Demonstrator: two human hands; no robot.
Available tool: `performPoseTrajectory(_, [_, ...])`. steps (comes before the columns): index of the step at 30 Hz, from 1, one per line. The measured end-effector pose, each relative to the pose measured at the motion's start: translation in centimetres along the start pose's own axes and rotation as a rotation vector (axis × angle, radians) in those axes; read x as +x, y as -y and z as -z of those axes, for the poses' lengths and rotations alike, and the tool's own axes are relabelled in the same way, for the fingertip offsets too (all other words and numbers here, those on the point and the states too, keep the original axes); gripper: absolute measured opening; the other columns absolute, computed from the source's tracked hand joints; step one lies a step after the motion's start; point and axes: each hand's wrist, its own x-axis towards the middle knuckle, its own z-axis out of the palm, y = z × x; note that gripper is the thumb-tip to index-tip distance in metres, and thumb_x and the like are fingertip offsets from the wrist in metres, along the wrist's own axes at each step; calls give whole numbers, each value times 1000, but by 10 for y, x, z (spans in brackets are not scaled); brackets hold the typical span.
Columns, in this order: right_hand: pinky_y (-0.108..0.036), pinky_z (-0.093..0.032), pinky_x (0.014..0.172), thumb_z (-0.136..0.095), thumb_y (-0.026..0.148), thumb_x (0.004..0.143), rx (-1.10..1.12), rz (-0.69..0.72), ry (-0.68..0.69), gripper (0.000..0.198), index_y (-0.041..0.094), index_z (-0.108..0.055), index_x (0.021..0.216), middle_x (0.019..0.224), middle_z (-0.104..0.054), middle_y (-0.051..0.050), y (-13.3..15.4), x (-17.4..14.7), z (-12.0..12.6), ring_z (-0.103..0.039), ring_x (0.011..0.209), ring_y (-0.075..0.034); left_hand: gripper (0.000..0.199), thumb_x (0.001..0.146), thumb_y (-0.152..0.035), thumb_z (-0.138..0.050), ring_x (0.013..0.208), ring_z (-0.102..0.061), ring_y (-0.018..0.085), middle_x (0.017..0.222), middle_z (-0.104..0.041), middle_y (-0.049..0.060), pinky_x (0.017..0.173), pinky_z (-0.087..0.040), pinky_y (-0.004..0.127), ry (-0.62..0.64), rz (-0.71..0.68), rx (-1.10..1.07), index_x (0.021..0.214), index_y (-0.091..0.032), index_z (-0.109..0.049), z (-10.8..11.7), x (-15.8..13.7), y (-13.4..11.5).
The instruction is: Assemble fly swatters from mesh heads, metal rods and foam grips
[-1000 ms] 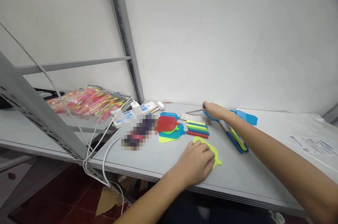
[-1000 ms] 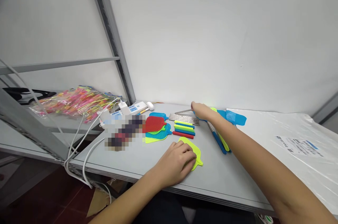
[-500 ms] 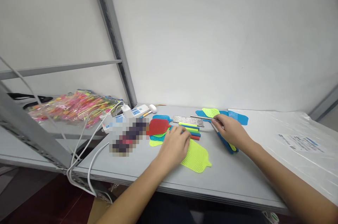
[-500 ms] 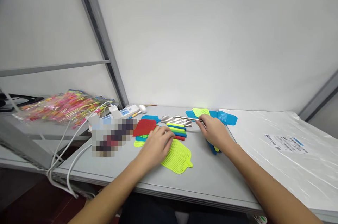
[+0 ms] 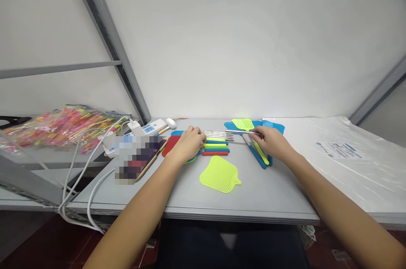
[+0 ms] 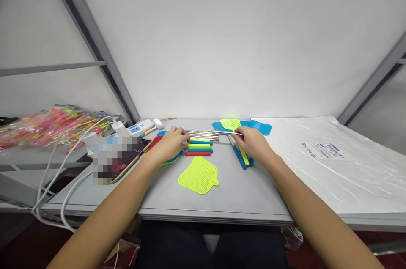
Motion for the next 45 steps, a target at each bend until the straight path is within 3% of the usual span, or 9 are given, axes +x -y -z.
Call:
performPoseTrajectory(6, [-28,-38,61,-44,42,93,32,64,33,30,21,-64,92,83,-67,-5,0,0,1,-58,72,-18,8,85,-22,-55,97,-45,27,101,-57,8,81,-40,39,-48,-10,-45,85,-23,-63,0,1,1])
performPoseTrajectory(16, [-28,-40,63,-44,41,93,89,128,24,29,21,-64,96,86,-67,-4,-2,-4,8,-58,75,-18,16,95,-27,-41,113,-43,24,109,-55,6,98,-36,40,-197,-47,-208,100,-22,-56,34,-6,14])
performPoseTrajectory(45, [-29,-41,60,-47,36,93,96,213,-37,22,22,-64,92,84,-68,-5,-5,-3,2,-59,71,-18,15,94,-26,-42,102,-49,23,106,-55,6,93,-39,38,-192,-51,-246,99,-21,-56,21,-2,25])
